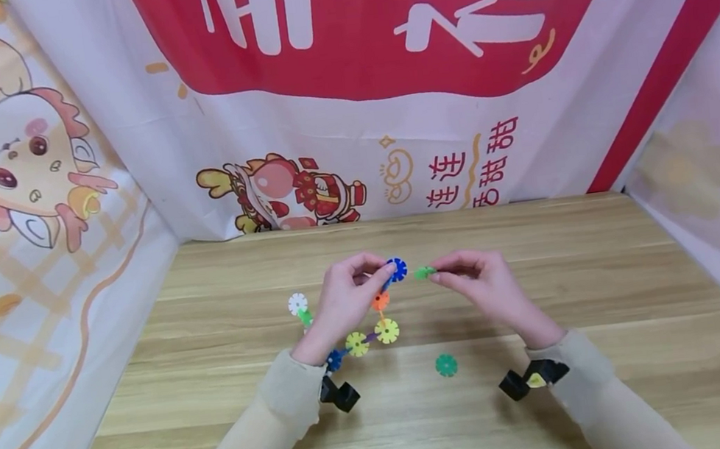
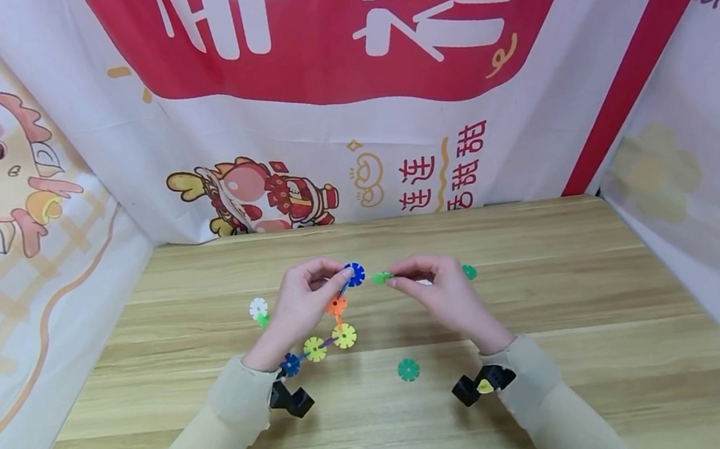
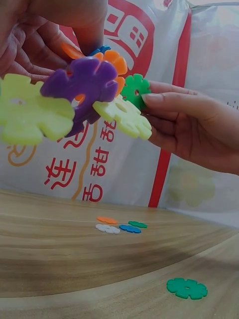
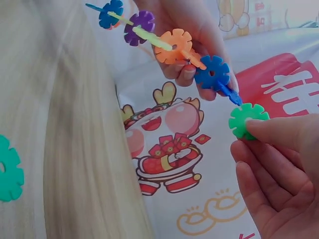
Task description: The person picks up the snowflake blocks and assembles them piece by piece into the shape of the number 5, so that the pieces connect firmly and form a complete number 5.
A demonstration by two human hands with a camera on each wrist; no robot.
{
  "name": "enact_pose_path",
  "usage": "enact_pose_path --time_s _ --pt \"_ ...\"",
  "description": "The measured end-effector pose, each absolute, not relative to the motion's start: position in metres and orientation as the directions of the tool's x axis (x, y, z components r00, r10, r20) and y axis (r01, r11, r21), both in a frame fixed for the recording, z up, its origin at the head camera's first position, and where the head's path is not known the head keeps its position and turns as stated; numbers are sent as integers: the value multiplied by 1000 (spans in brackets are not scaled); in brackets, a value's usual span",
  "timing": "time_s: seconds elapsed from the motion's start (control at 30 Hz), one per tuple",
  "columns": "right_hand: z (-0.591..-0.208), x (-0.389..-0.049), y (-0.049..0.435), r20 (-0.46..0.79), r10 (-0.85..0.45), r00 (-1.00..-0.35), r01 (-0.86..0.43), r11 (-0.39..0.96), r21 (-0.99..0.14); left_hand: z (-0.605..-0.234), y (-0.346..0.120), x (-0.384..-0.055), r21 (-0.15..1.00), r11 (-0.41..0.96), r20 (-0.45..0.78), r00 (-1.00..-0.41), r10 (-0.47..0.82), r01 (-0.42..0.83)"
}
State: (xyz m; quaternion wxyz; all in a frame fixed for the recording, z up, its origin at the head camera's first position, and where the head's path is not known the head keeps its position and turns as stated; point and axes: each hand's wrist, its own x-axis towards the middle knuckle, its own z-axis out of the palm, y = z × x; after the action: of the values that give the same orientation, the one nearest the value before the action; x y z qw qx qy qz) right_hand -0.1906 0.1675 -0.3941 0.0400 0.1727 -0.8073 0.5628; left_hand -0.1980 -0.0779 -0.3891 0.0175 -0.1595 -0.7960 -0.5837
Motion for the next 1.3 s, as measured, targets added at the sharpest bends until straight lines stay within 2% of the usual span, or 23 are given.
enact_pose_path --time_s 0.47,0.77,1.0,1.3 --pt "-391 -192 159 314 -203 -927 -362 276 -890 -390 -78 -197 938 255 167 -953 254 233" --pt "-390 -189 152 319 -182 -930 -363 319 -875 -390 -76 -194 945 235 166 -953 256 227" --pt "-366 -172 145 343 -213 -915 -398 332 -855 -394 -75 -194 937 251 172 -947 271 242" --pt "-369 -172 145 345 -228 -911 -404 318 -858 -395 -75 -194 936 260 161 -945 286 238"
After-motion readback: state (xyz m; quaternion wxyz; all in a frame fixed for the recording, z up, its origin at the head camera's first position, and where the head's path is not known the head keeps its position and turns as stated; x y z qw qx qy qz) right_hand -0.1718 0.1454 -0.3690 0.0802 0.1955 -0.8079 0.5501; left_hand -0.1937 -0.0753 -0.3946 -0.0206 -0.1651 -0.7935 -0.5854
